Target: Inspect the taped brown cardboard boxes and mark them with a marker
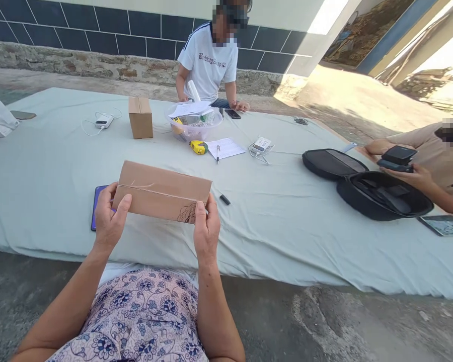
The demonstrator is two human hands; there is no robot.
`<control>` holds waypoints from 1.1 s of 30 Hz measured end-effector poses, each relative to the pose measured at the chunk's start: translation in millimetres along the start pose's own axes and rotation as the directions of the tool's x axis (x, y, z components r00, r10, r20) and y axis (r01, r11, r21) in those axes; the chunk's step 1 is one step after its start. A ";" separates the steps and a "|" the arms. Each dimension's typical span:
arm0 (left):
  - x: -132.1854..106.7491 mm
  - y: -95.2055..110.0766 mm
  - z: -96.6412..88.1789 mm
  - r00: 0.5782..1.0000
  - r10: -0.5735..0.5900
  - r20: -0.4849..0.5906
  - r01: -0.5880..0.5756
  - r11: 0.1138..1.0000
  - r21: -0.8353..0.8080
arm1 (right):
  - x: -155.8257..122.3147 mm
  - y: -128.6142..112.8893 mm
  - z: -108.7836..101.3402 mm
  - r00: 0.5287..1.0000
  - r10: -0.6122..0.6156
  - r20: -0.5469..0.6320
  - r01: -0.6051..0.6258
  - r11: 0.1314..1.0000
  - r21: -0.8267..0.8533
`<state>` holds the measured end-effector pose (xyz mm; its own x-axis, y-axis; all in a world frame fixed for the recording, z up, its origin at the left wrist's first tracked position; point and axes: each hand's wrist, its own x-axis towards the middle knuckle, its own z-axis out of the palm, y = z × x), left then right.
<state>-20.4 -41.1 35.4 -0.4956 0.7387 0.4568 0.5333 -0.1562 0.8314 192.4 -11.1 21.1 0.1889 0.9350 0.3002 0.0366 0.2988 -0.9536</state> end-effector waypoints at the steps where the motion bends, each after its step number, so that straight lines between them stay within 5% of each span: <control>1: -0.1 -0.4 0.2 1.000 -0.002 0.006 0.002 1.000 -0.011 | -0.1 -1.7 -0.3 1.000 -0.008 -0.002 0.008 1.000 0.002; 12: 3.4 -16.1 -9.0 0.987 -0.097 0.127 0.119 0.977 -0.178 | 4.9 6.4 -2.9 0.997 0.022 0.069 -0.028 0.997 0.076; 19: 2.2 -17.1 -11.3 0.991 -0.130 0.019 0.131 0.988 -0.079 | 2.3 19.5 0.0 0.993 0.045 0.105 -0.045 0.999 0.004; 25: -6.2 -19.5 -8.5 0.997 0.055 -0.049 -0.058 0.997 -0.048 | -2.6 11.0 10.5 0.998 0.061 -0.011 -0.062 0.980 -0.190; 30: -17.7 -16.1 -2.4 0.944 0.321 -0.077 -0.326 0.943 -0.060 | -4.4 10.3 21.0 0.996 0.087 -0.033 -0.092 0.977 -0.191; 33: -20.4 -13.7 -1.2 0.924 0.377 -0.060 -0.380 0.922 -0.066 | -3.1 11.5 22.5 0.991 0.115 -0.065 -0.124 0.978 -0.169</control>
<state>-18.4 -54.8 15.2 -0.2985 0.5844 0.7546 0.6350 -0.4686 0.6142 170.2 -6.3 9.7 0.2552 0.9487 0.1865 0.1784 0.1434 -0.9735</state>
